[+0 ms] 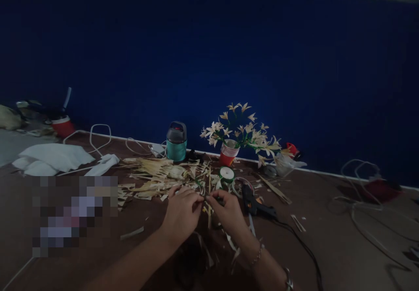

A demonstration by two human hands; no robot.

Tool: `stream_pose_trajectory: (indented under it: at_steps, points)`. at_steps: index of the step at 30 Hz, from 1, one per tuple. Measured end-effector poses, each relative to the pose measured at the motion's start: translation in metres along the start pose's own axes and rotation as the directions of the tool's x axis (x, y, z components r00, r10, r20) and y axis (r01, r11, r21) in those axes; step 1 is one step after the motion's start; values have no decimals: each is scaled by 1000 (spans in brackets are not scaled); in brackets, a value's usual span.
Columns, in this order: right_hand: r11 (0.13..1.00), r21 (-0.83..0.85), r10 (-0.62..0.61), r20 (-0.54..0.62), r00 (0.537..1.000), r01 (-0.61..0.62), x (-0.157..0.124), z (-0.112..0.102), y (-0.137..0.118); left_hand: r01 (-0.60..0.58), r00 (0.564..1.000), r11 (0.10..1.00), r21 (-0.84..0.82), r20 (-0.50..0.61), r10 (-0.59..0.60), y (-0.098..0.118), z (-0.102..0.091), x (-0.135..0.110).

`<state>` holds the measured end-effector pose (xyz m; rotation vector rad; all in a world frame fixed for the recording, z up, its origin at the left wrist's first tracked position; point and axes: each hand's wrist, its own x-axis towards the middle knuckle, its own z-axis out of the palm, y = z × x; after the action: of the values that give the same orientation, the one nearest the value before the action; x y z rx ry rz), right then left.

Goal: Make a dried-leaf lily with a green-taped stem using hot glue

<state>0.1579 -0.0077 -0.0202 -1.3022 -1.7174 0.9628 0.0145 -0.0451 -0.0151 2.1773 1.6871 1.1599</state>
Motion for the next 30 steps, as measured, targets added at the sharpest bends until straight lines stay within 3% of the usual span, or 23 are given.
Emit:
stream_pose_trajectory:
  at_steps: [5,8,10,12,15,18,21,25,30]
  points:
    - [1000,1,-15,16,1000,15,1,-2,-1,293,956,923,-249,102,-276,-5,7,5]
    - [998,10,-69,51,996,69,2,-6,-3,511,859,713,-480,322,-398,-6,7,8]
    - [995,25,-96,91,991,94,3,-10,-5,612,789,567,-550,462,-404,-7,7,8]
    - [994,34,-105,134,985,101,3,-13,-6,639,767,505,-580,526,-367,-9,7,9]
    - [995,48,-91,188,978,84,4,-17,-7,619,778,513,-595,553,-298,-12,7,10]
    - [995,79,-74,212,975,58,6,-18,-5,604,790,538,-588,534,-302,-11,6,10]
    - [994,93,-81,207,975,63,7,-18,-2,575,816,577,-579,451,-361,-9,6,10]
    - [998,35,-61,113,992,58,5,-13,-5,514,858,645,-566,333,-391,-8,9,8]
    - [996,85,8,82,997,-15,4,-8,-7,489,868,692,-531,220,-445,-6,13,5]
